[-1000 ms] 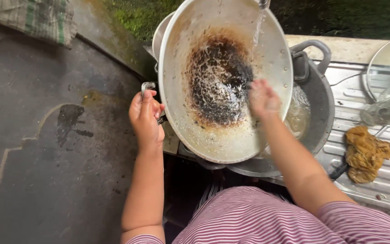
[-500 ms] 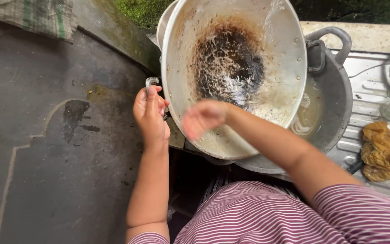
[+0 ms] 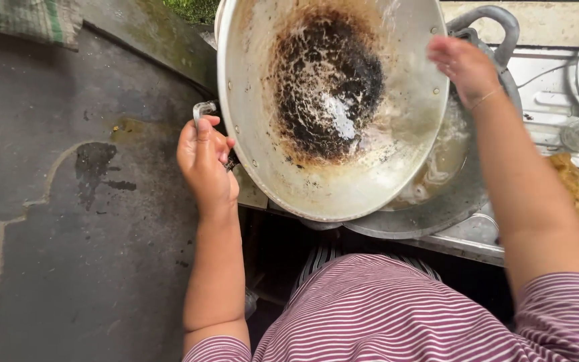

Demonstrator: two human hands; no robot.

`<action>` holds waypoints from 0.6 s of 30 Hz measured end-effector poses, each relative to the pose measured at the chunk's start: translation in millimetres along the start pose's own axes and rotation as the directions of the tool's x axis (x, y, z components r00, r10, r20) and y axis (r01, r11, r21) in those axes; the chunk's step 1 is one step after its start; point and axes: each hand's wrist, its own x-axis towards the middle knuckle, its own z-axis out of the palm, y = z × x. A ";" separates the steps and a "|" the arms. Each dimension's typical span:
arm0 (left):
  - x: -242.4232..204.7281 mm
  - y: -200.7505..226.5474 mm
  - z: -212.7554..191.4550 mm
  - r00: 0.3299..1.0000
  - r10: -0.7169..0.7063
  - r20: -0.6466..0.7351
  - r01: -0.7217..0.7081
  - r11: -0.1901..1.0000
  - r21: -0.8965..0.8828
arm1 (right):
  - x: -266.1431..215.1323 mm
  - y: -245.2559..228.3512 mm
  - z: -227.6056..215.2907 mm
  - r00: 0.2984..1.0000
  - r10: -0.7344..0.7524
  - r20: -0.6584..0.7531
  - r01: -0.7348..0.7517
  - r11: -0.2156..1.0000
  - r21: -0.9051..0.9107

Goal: Scrubbing and rinsing a large wok and a pot in an outdoor sink area.

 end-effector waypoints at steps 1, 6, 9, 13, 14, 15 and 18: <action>-0.8 -2.2 -0.2 1.000 0.003 0.003 -0.003 1.000 0.000 | -14.2 6.5 6.7 1.000 -0.003 -0.002 0.003 1.000 0.003; -1.6 -25.1 -6.9 0.997 0.076 0.016 -0.075 0.997 -0.025 | -21.2 143.1 28.9 0.941 0.201 -0.272 0.193 0.343 0.919; -6.1 -14.1 2.8 0.995 0.091 0.034 -0.091 0.996 0.000 | -33.0 153.5 107.4 0.994 0.105 0.040 -0.048 0.074 0.996; -10.2 -10.4 5.9 0.994 0.101 0.033 -0.101 0.995 0.011 | -25.3 112.9 195.6 0.982 -0.006 0.190 -0.189 -0.098 0.977; -9.8 -9.8 6.8 0.994 0.105 0.040 -0.106 0.994 0.020 | -26.0 85.2 222.3 0.940 -0.037 0.340 -0.336 -0.282 0.899; -9.5 -9.1 8.1 0.993 0.110 0.047 -0.112 0.993 0.028 | -26.6 57.3 248.5 0.876 -0.097 0.472 -0.462 -0.448 0.765; -7.5 -11.5 5.9 0.992 0.113 0.054 -0.115 0.993 0.025 | -25.3 26.6 312.4 0.569 -0.516 0.640 -0.766 -0.050 0.641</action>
